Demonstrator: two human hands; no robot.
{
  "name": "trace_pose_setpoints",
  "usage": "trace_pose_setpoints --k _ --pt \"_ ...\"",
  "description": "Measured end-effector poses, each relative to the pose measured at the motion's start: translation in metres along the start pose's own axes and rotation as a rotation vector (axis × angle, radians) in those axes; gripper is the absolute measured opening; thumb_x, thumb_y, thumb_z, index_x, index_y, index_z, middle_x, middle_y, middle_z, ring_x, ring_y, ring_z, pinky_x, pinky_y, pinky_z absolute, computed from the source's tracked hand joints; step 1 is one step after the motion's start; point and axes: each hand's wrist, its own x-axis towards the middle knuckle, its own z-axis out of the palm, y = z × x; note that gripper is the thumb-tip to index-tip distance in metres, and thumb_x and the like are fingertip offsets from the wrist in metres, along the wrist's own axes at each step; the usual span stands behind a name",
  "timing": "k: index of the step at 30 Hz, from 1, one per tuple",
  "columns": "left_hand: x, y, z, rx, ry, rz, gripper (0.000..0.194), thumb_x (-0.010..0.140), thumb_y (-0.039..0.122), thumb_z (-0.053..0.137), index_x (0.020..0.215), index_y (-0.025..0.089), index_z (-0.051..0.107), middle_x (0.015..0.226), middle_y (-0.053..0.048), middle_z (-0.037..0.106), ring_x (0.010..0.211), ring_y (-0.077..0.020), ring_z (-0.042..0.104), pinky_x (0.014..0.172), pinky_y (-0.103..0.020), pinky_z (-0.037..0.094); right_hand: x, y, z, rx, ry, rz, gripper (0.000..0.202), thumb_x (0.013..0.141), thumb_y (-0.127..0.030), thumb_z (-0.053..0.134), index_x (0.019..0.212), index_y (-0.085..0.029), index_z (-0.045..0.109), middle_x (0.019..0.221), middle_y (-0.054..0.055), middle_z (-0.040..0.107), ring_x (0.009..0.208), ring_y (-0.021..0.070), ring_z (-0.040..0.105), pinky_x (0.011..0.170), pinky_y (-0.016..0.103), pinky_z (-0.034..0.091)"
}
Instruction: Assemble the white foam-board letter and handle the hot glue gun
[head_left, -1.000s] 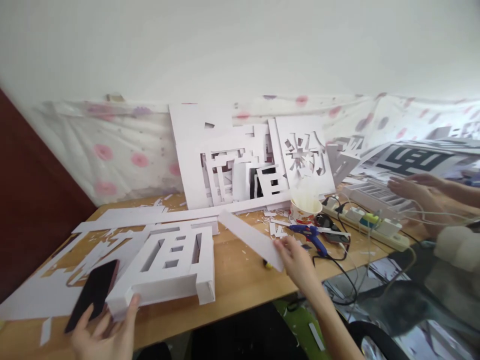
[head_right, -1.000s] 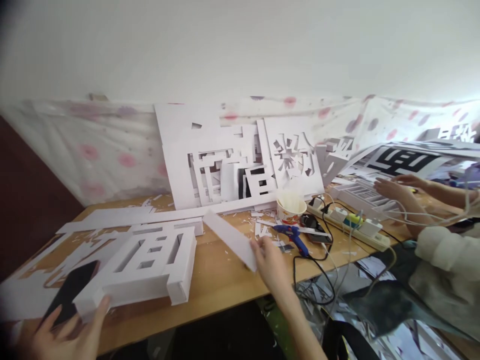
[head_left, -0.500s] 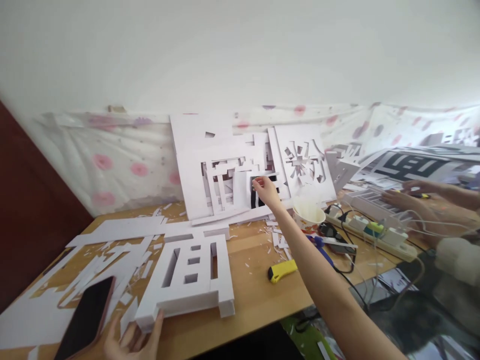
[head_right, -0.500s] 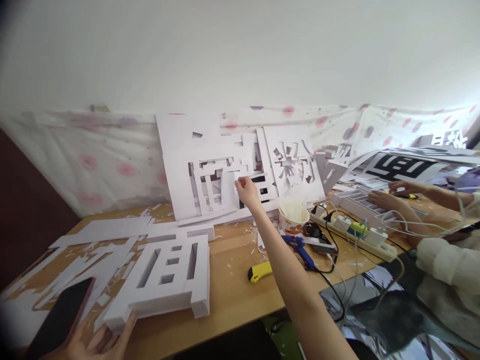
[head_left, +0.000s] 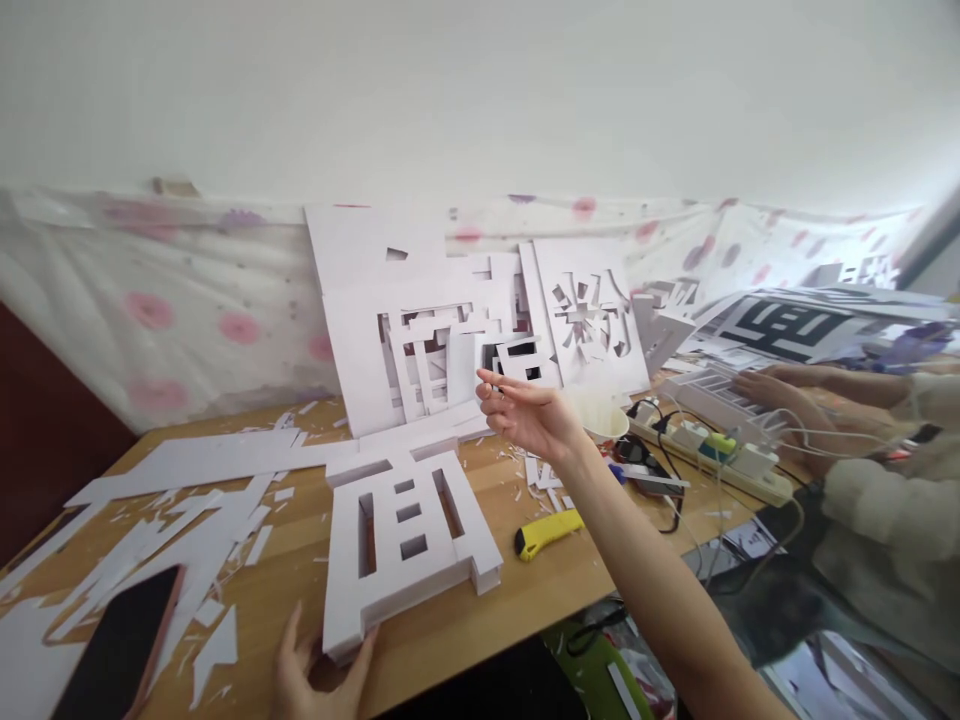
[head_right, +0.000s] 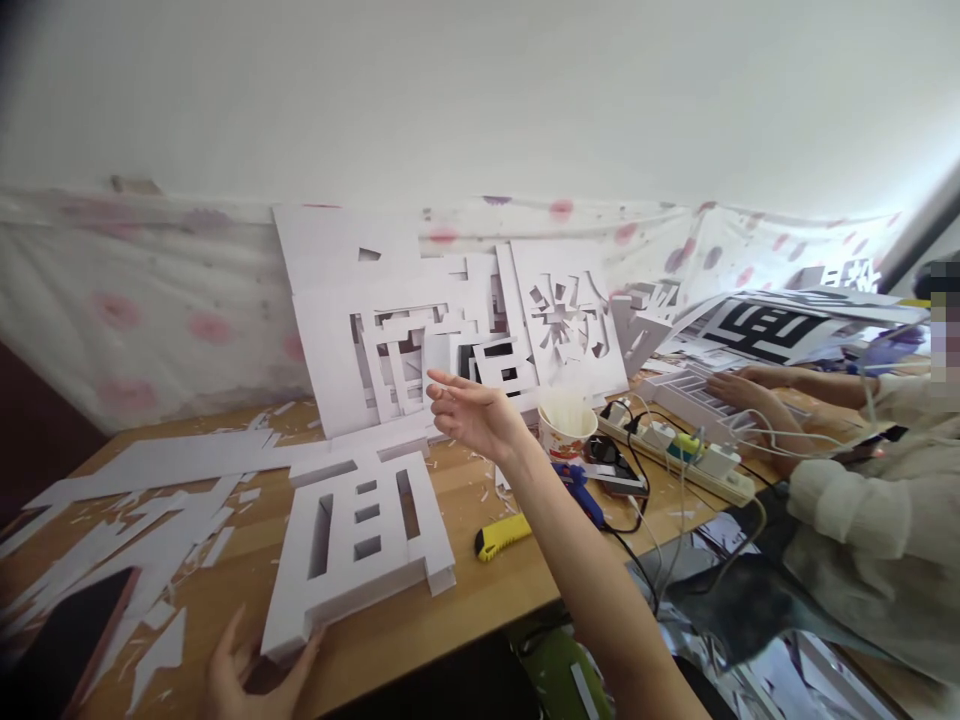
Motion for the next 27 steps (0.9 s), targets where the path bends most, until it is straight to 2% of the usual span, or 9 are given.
trace_pose_setpoints --k 3,7,9,12,16,19,22,25,27 --pt "-0.004 0.005 0.007 -0.041 0.023 0.036 0.104 0.063 0.057 0.079 0.149 0.012 0.041 0.108 -0.017 0.076 0.097 -0.0327 0.075 0.083 -0.043 0.063 -0.008 0.002 0.001 0.005 -0.043 0.014 0.037 0.071 0.001 0.061 0.104 -0.016 0.066 0.089 0.002 0.06 0.059 0.0055 0.041 0.049 0.013 0.041" --pt "-0.008 0.013 0.008 -0.096 -0.064 -0.023 0.108 0.06 0.06 0.08 0.149 0.013 0.041 0.107 -0.016 0.077 0.102 -0.0346 0.074 0.089 -0.048 0.06 -0.023 0.006 0.008 -0.115 -0.035 -0.031 0.04 0.067 -0.003 0.063 0.103 -0.021 0.068 0.092 0.0 0.062 0.062 0.0064 0.043 0.051 0.015 0.041" --pt "-0.01 0.017 0.007 -0.081 -0.087 -0.049 0.105 0.062 0.06 0.079 0.149 0.015 0.042 0.113 -0.018 0.075 0.107 -0.0352 0.072 0.092 -0.049 0.059 -0.034 0.009 0.012 -0.166 0.012 -0.047 0.041 0.065 -0.006 0.065 0.102 -0.022 0.069 0.092 0.0 0.061 0.063 0.0066 0.044 0.052 0.016 0.04" --pt "-0.013 0.021 0.006 -0.034 -0.093 -0.015 0.101 0.066 0.06 0.077 0.15 0.017 0.04 0.116 -0.018 0.074 0.109 -0.0345 0.072 0.091 -0.048 0.058 -0.058 0.015 0.015 -0.215 0.122 -0.053 0.043 0.059 -0.009 0.07 0.099 -0.023 0.072 0.09 0.0 0.06 0.064 0.0082 0.045 0.052 0.018 0.041" --pt "-0.018 0.024 0.009 0.062 -0.059 0.032 0.092 0.07 0.057 0.074 0.147 0.017 0.044 0.114 -0.018 0.075 0.105 -0.0333 0.073 0.086 -0.044 0.059 -0.108 0.033 -0.001 -0.277 0.284 -0.095 0.044 0.056 -0.016 0.079 0.098 -0.027 0.074 0.088 0.001 0.063 0.063 0.0104 0.048 0.052 0.022 0.043" --pt "-0.022 0.027 0.011 0.12 -0.017 0.022 0.087 0.072 0.056 0.071 0.145 0.017 0.045 0.114 -0.018 0.075 0.106 -0.0333 0.073 0.087 -0.045 0.058 -0.151 0.052 -0.028 -0.308 0.483 -0.17 0.048 0.053 -0.02 0.087 0.098 -0.029 0.075 0.093 0.003 0.069 0.067 0.0123 0.056 0.058 0.025 0.049" --pt "-0.026 0.032 0.012 0.12 -0.025 0.016 0.089 0.071 0.058 0.071 0.145 0.016 0.044 0.114 -0.018 0.075 0.107 -0.0333 0.072 0.088 -0.045 0.058 -0.189 0.065 -0.06 -0.445 0.755 -0.257 0.048 0.051 -0.03 0.093 0.095 -0.027 0.074 0.097 0.005 0.073 0.077 0.0166 0.065 0.065 0.028 0.052" --pt "-0.029 0.037 0.012 0.125 -0.017 0.017 0.09 0.069 0.059 0.073 0.143 0.015 0.046 0.112 -0.019 0.076 0.109 -0.0345 0.072 0.089 -0.046 0.057 -0.218 0.065 -0.09 -0.736 1.09 -0.408 0.049 0.053 -0.053 0.09 0.085 -0.022 0.071 0.074 0.003 0.07 0.066 0.0191 0.064 0.059 0.03 0.049" --pt "-0.029 0.04 0.012 0.126 -0.016 0.005 0.092 0.067 0.059 0.074 0.142 0.015 0.048 0.112 -0.019 0.076 0.108 -0.0353 0.072 0.088 -0.046 0.058 -0.229 0.059 -0.109 -1.0 1.287 -0.451 0.052 0.061 -0.067 0.081 0.08 -0.02 0.068 0.055 -0.001 0.059 0.053 0.0182 0.056 0.052 0.03 0.043"
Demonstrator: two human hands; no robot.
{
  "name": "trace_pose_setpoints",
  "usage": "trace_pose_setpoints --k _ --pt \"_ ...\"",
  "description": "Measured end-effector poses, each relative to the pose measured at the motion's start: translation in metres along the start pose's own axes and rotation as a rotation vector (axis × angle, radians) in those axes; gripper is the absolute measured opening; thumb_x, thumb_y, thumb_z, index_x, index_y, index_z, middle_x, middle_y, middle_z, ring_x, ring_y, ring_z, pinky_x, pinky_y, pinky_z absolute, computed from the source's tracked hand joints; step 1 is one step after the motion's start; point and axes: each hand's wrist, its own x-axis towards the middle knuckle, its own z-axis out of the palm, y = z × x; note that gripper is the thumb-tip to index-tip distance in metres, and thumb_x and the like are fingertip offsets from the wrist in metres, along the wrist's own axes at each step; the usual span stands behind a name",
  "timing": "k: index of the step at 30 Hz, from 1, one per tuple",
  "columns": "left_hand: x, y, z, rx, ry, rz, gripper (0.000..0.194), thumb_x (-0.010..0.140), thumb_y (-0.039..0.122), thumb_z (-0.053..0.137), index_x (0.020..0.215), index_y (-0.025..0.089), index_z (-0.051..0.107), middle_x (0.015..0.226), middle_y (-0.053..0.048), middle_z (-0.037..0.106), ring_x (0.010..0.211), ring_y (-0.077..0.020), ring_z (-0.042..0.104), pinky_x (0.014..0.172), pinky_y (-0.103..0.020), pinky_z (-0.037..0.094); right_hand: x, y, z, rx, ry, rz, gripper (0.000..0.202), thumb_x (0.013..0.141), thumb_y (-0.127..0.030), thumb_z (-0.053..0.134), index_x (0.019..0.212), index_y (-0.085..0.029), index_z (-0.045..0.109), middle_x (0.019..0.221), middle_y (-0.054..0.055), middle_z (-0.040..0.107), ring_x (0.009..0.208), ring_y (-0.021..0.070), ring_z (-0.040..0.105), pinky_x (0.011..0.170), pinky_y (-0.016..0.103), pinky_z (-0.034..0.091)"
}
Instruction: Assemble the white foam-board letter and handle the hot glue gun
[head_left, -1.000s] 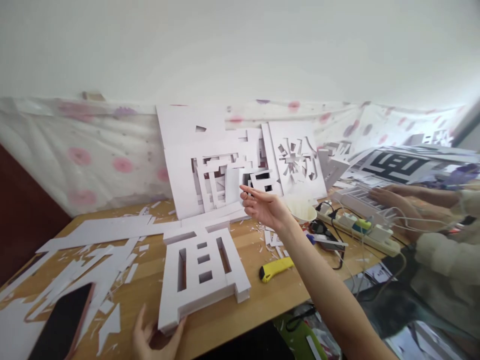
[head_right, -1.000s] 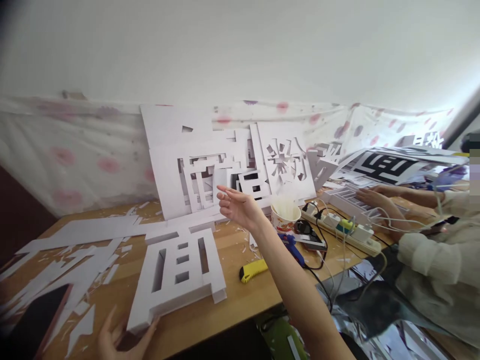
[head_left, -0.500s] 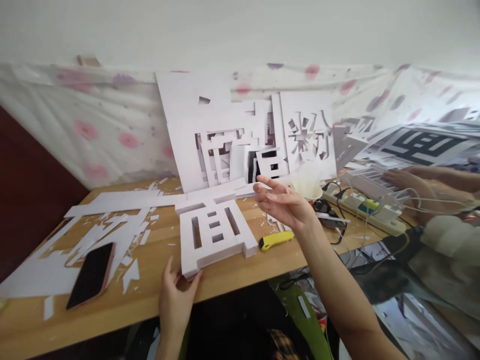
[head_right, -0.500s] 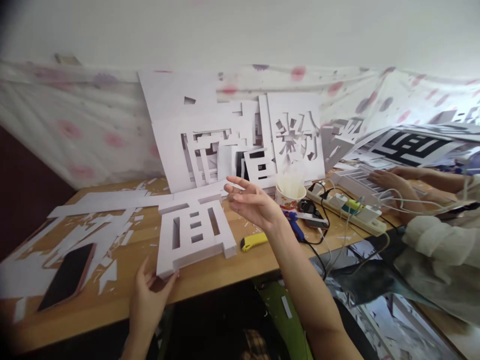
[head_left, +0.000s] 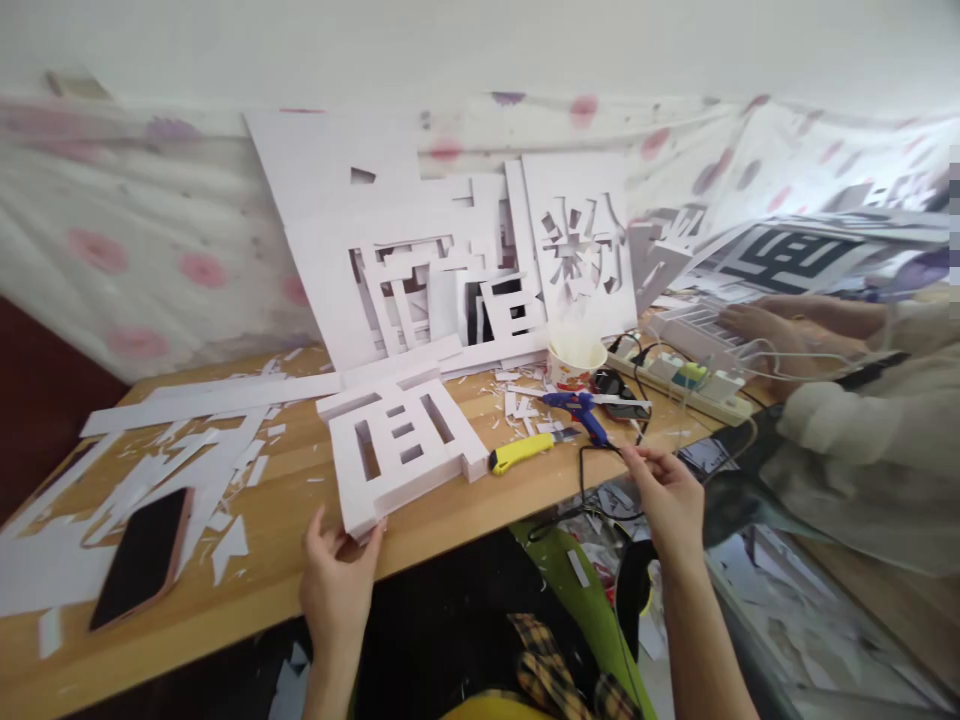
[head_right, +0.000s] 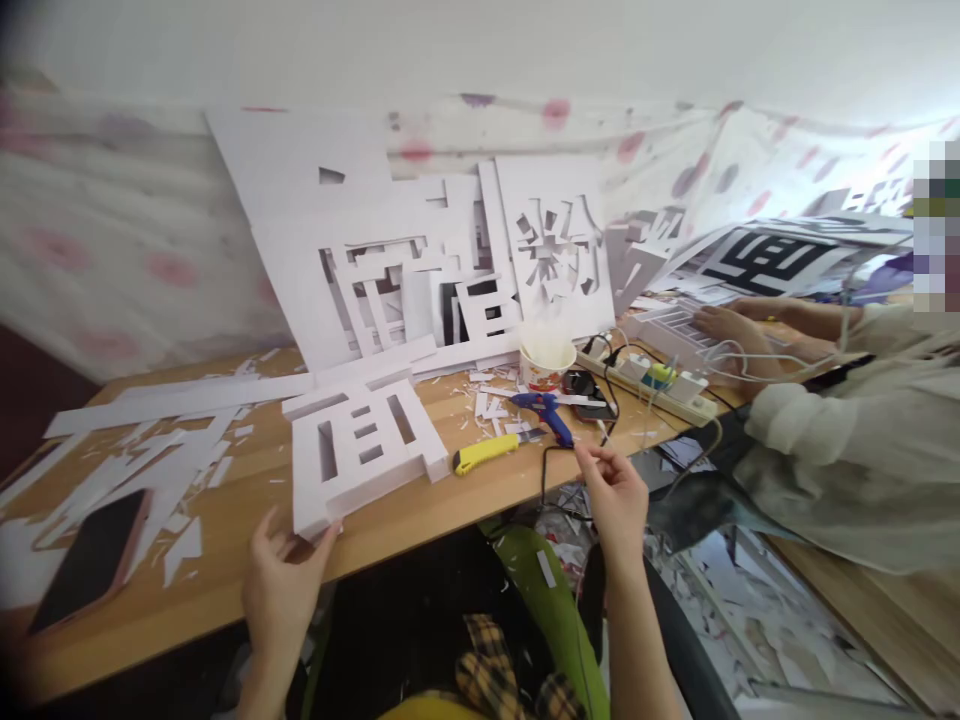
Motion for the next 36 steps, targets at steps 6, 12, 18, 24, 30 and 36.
trace_pose_setpoints --k 6,12,18,24,30,36 --pt "0.012 -0.004 -0.016 -0.076 -0.255 0.025 0.112 0.061 0.059 0.08 0.153 0.016 0.032 0.114 -0.018 0.076 0.104 -0.0328 0.073 0.088 -0.046 0.059 0.053 0.022 0.02 -0.427 -0.046 -0.27 0.068 0.066 -0.083 0.061 0.085 -0.018 0.067 0.09 0.015 0.072 0.088 0.0319 0.065 0.08 0.045 0.048" --pt "0.037 -0.002 -0.059 0.039 -0.331 0.128 0.062 0.075 0.062 0.066 0.121 0.02 0.064 0.122 -0.014 0.073 0.114 -0.03 0.069 0.103 -0.047 0.052 0.085 0.031 0.065 -0.621 -0.216 -0.303 0.045 0.073 -0.066 0.067 0.067 -0.022 0.06 0.084 0.016 0.069 0.095 0.0362 0.059 0.089 0.054 0.042" --pt "0.05 0.004 -0.053 0.07 -0.246 0.212 0.052 0.08 0.06 0.064 0.111 0.018 0.069 0.107 -0.012 0.075 0.098 -0.0257 0.072 0.095 -0.042 0.057 0.057 -0.002 0.043 -0.339 -0.01 -0.195 0.038 0.073 -0.055 0.072 0.079 -0.018 0.068 0.075 0.011 0.068 0.076 0.0314 0.065 0.074 0.049 0.05" --pt "0.079 0.037 -0.049 0.314 -0.56 0.728 0.037 0.092 0.046 0.056 0.118 0.024 0.069 0.132 -0.01 0.064 0.127 -0.0265 0.056 0.113 -0.047 0.042 -0.007 -0.046 0.026 0.328 -0.263 -0.01 0.037 0.067 -0.049 0.086 0.086 -0.022 0.069 0.084 0.006 0.071 0.067 0.0208 0.068 0.049 0.029 0.053" --pt "0.104 0.058 -0.057 0.631 -0.977 0.998 0.067 0.08 0.019 0.063 0.146 0.024 0.05 0.152 -0.012 0.052 0.144 -0.032 0.04 0.122 -0.057 0.025 -0.043 -0.041 0.033 0.366 -0.492 0.001 0.037 0.076 -0.055 0.081 0.08 -0.02 0.068 0.068 0.002 0.068 0.047 0.0136 0.057 0.036 0.024 0.045" --pt "0.092 0.066 -0.049 0.723 -0.891 1.111 0.07 0.078 0.012 0.05 0.147 0.022 0.046 0.145 -0.011 0.059 0.134 -0.0284 0.052 0.124 -0.057 0.017 -0.059 -0.038 0.025 0.291 -0.572 0.004 0.043 0.079 -0.06 0.076 0.076 -0.018 0.066 0.055 -0.001 0.064 0.036 0.0106 0.052 0.036 0.022 0.041"
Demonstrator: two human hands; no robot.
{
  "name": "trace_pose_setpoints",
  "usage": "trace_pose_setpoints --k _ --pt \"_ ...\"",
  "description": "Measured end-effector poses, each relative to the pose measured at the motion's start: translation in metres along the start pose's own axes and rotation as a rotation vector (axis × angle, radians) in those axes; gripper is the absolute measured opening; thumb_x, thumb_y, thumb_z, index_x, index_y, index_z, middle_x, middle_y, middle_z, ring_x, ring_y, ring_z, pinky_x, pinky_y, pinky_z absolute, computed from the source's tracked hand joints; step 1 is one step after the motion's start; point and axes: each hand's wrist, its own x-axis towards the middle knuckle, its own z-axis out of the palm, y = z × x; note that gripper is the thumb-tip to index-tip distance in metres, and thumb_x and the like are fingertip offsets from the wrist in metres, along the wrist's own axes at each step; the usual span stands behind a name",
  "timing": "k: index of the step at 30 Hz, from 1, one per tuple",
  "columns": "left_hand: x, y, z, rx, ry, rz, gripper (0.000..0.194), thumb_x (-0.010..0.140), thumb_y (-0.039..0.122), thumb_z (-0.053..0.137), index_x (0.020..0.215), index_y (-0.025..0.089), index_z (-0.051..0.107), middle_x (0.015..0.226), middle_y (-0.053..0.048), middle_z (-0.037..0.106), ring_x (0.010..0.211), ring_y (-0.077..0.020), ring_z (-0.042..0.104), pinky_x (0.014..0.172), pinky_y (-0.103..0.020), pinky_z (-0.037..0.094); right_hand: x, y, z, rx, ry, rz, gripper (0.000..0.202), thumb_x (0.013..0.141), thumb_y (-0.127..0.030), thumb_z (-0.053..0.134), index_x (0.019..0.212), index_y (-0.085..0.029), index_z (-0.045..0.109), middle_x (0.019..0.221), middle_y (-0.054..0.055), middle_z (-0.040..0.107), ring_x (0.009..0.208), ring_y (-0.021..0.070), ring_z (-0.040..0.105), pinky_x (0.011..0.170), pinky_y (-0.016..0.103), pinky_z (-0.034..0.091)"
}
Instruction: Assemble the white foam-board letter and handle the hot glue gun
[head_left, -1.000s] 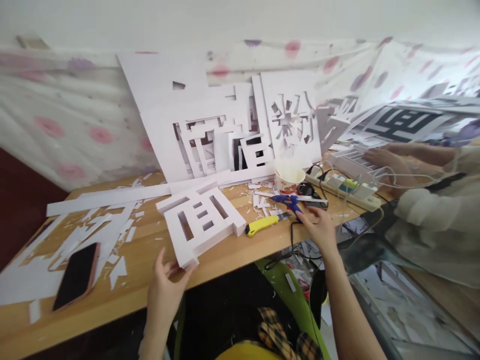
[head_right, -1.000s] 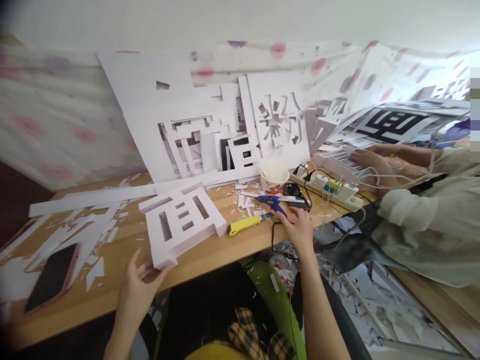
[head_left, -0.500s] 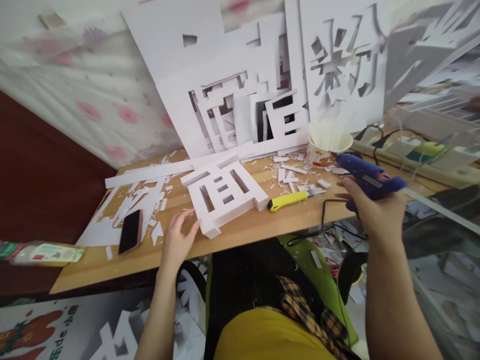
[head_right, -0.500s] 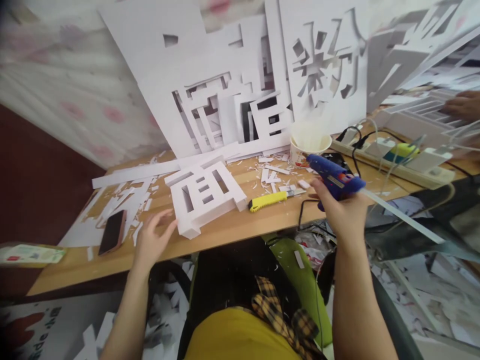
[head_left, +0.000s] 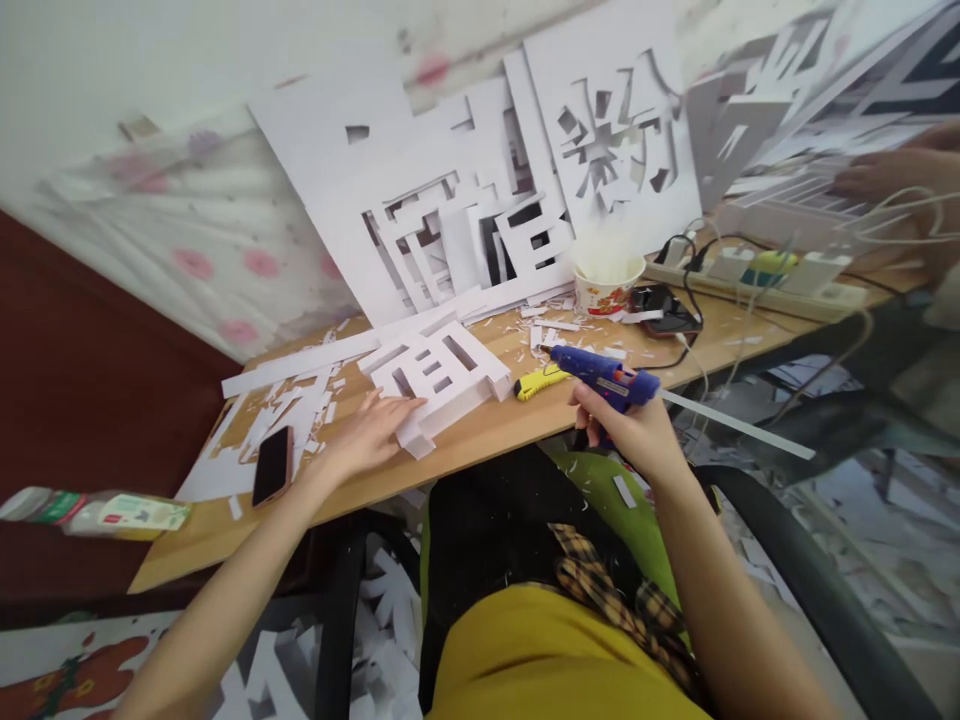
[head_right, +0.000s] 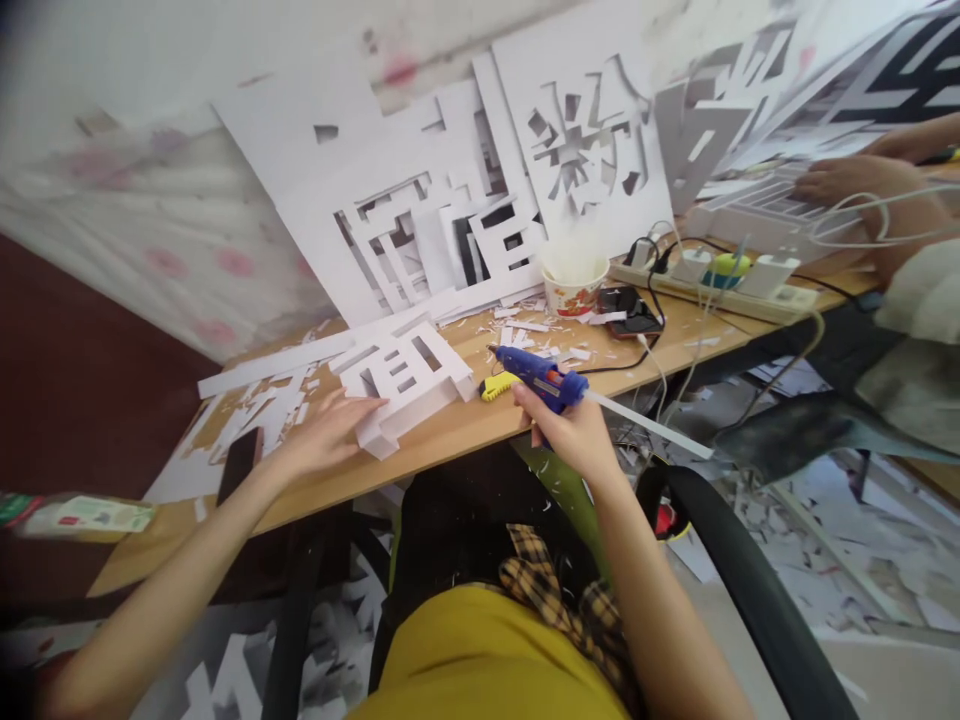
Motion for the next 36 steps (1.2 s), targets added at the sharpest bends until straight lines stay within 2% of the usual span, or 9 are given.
trace_pose_setpoints --k 5,9,14,18,23,27,31,34,36 --pt "0.0 0.008 -0.002 0.103 -0.005 -0.052 0.068 0.075 0.014 0.052 0.143 0.014 0.048 0.141 -0.017 0.061 0.129 -0.0324 0.055 0.117 -0.054 0.028 -0.008 0.003 -0.003 0.044 0.037 0.018 0.043 0.078 -0.061 0.077 0.075 -0.02 0.065 0.052 -0.002 0.062 0.035 0.0107 0.051 0.035 0.023 0.04" --pt "-0.001 0.009 -0.002 0.105 0.001 -0.059 0.068 0.075 0.014 0.053 0.143 0.017 0.047 0.14 -0.015 0.061 0.125 -0.0319 0.057 0.11 -0.048 0.036 -0.007 0.007 -0.003 0.055 0.023 0.084 0.046 0.074 -0.065 0.079 0.075 -0.021 0.065 0.052 -0.001 0.062 0.035 0.0114 0.052 0.035 0.024 0.041" --pt "0.007 0.012 0.001 0.068 -0.023 0.001 0.075 0.077 0.016 0.056 0.15 0.019 0.038 0.141 -0.014 0.06 0.127 -0.0302 0.055 0.115 -0.049 0.03 -0.001 0.009 -0.001 0.072 0.03 0.125 0.049 0.072 -0.068 0.078 0.069 -0.022 0.062 0.049 -0.001 0.06 0.034 0.0112 0.05 0.034 0.024 0.038" --pt "0.012 0.012 0.009 0.059 -0.029 0.052 0.069 0.084 0.019 0.055 0.15 0.022 0.037 0.137 -0.013 0.062 0.121 -0.0286 0.059 0.116 -0.053 0.025 0.001 0.013 0.002 0.068 0.045 0.14 0.048 0.073 -0.065 0.078 0.068 -0.02 0.062 0.049 -0.001 0.06 0.034 0.0107 0.05 0.034 0.023 0.039" --pt "0.005 0.018 0.027 0.052 0.093 0.027 0.062 0.089 0.031 0.059 0.148 0.02 0.043 0.126 -0.014 0.068 0.113 -0.0316 0.063 0.104 -0.049 0.034 -0.002 0.024 0.003 0.063 0.071 0.13 0.042 0.079 -0.059 0.076 0.072 -0.019 0.062 0.047 -0.003 0.057 0.033 0.0093 0.047 0.034 0.022 0.036" --pt "0.01 0.035 0.036 0.014 0.219 -0.052 0.068 0.088 0.05 0.067 0.146 0.022 0.046 0.121 -0.013 0.07 0.109 -0.0316 0.064 0.1 -0.046 0.035 -0.009 0.028 0.007 0.083 -0.056 0.139 0.04 0.085 -0.055 0.072 0.073 -0.019 0.061 0.042 -0.006 0.049 0.033 0.0076 0.042 0.037 0.021 0.032" --pt "0.022 0.043 0.028 -0.078 0.242 -0.133 0.061 0.089 0.041 0.066 0.145 0.025 0.046 0.113 -0.009 0.072 0.112 -0.029 0.063 0.106 -0.047 0.032 -0.013 0.032 0.015 0.136 -0.209 0.212 0.041 0.087 -0.056 0.069 0.075 -0.018 0.062 0.044 -0.005 0.051 0.035 0.0083 0.044 0.038 0.022 0.032" --pt "0.031 0.045 0.011 -0.215 0.196 -0.203 0.062 0.085 0.048 0.067 0.139 0.024 0.051 0.112 -0.008 0.072 0.112 -0.0285 0.063 0.107 -0.048 0.037 -0.014 0.04 0.022 0.197 -0.254 0.266 0.041 0.086 -0.059 0.07 0.076 -0.019 0.062 0.046 -0.005 0.053 0.034 0.0083 0.044 0.036 0.022 0.031" --pt "0.039 0.048 -0.003 -0.295 0.171 -0.295 0.05 0.09 0.055 0.056 0.128 0.022 0.059 0.111 -0.009 0.073 0.108 -0.0272 0.065 0.102 -0.045 0.043 -0.013 0.045 0.026 0.243 -0.294 0.301 0.047 0.085 -0.065 0.066 0.072 -0.02 0.062 0.046 -0.005 0.052 0.032 0.008 0.043 0.034 0.021 0.03"
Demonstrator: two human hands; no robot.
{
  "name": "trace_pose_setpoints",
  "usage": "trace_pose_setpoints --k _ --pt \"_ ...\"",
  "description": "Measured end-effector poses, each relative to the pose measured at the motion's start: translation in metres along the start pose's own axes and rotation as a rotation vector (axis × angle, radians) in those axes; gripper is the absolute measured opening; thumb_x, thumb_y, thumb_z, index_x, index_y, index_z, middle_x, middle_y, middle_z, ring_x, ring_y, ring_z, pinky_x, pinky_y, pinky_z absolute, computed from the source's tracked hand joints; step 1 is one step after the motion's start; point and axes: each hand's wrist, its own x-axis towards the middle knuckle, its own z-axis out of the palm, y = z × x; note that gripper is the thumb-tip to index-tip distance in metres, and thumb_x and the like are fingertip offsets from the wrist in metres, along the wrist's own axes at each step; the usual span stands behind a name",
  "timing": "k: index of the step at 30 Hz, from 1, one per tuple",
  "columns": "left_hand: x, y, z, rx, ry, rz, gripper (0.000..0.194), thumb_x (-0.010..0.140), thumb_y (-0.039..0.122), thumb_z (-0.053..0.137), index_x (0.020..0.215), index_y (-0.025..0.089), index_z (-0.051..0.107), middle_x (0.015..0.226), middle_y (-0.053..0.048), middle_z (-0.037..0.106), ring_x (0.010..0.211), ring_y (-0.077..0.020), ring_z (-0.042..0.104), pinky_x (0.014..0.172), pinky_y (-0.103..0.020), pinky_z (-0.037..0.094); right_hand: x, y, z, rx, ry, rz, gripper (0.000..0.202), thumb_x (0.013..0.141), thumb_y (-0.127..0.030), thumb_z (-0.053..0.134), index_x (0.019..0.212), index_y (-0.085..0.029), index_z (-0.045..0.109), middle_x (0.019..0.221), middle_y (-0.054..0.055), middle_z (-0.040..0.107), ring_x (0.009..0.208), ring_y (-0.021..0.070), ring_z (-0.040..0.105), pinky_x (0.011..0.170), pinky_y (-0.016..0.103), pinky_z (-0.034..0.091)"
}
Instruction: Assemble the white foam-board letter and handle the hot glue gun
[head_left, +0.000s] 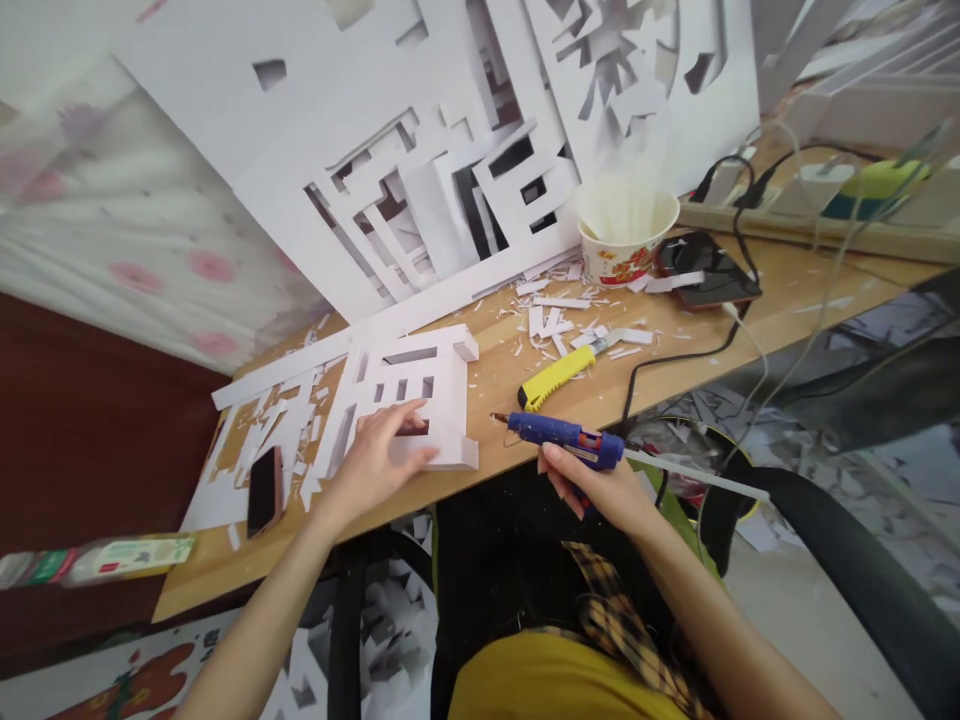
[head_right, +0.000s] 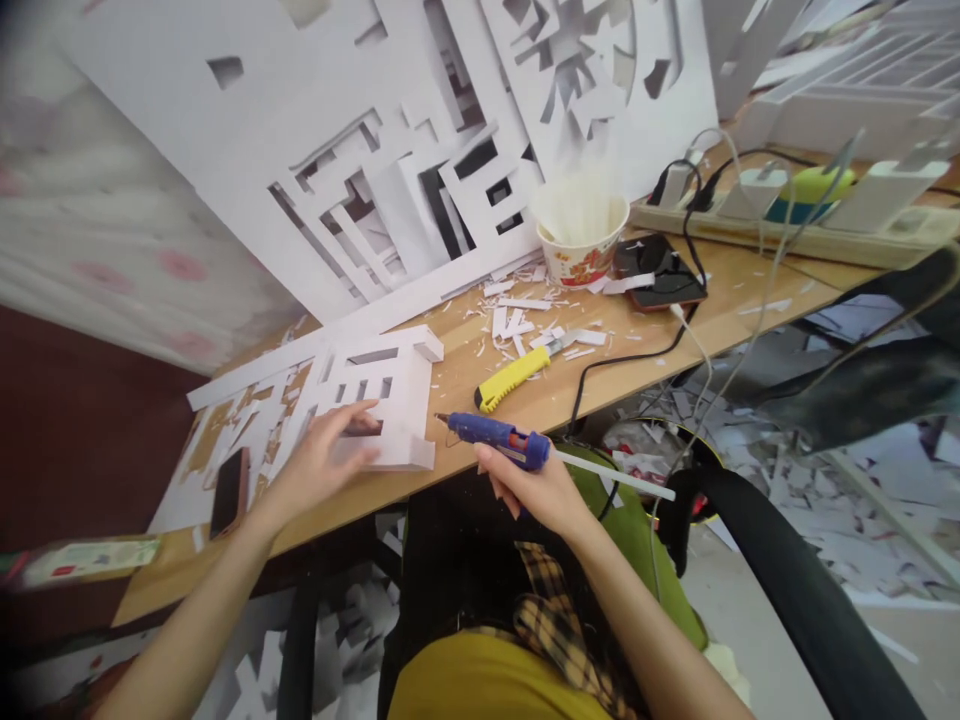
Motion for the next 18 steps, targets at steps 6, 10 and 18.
trace_pose_setpoints --k 6,10,18 --pt "0.042 0.044 -0.006 0.344 -0.105 -0.335 0.053 0.092 0.056 0.052 0.126 0.016 0.055 0.09 -0.008 0.076 0.09 -0.0316 0.071 0.079 -0.04 0.051 0.006 0.008 0.006 0.014 -0.08 0.155 0.055 0.08 -0.072 0.064 0.067 -0.019 0.061 0.045 -0.005 0.052 0.032 0.0081 0.043 0.034 0.021 0.031" --pt "0.068 0.069 0.0 0.684 -0.258 -0.326 0.058 0.091 0.06 0.052 0.121 0.011 0.06 0.1 -0.019 0.075 0.096 -0.0403 0.071 0.075 -0.042 0.051 0.007 0.012 0.008 0.015 -0.105 0.124 0.049 0.081 -0.066 0.067 0.068 -0.019 0.063 0.048 -0.005 0.052 0.038 0.0082 0.045 0.038 0.021 0.035" --pt "0.093 0.074 -0.003 0.783 -0.444 -0.322 0.041 0.092 0.046 0.049 0.098 0.013 0.071 0.098 -0.02 0.075 0.096 -0.0403 0.07 0.07 -0.04 0.048 0.012 0.021 0.005 0.107 -0.13 0.115 0.052 0.083 -0.066 0.066 0.065 -0.018 0.065 0.053 -0.002 0.055 0.045 0.009 0.049 0.043 0.021 0.039"
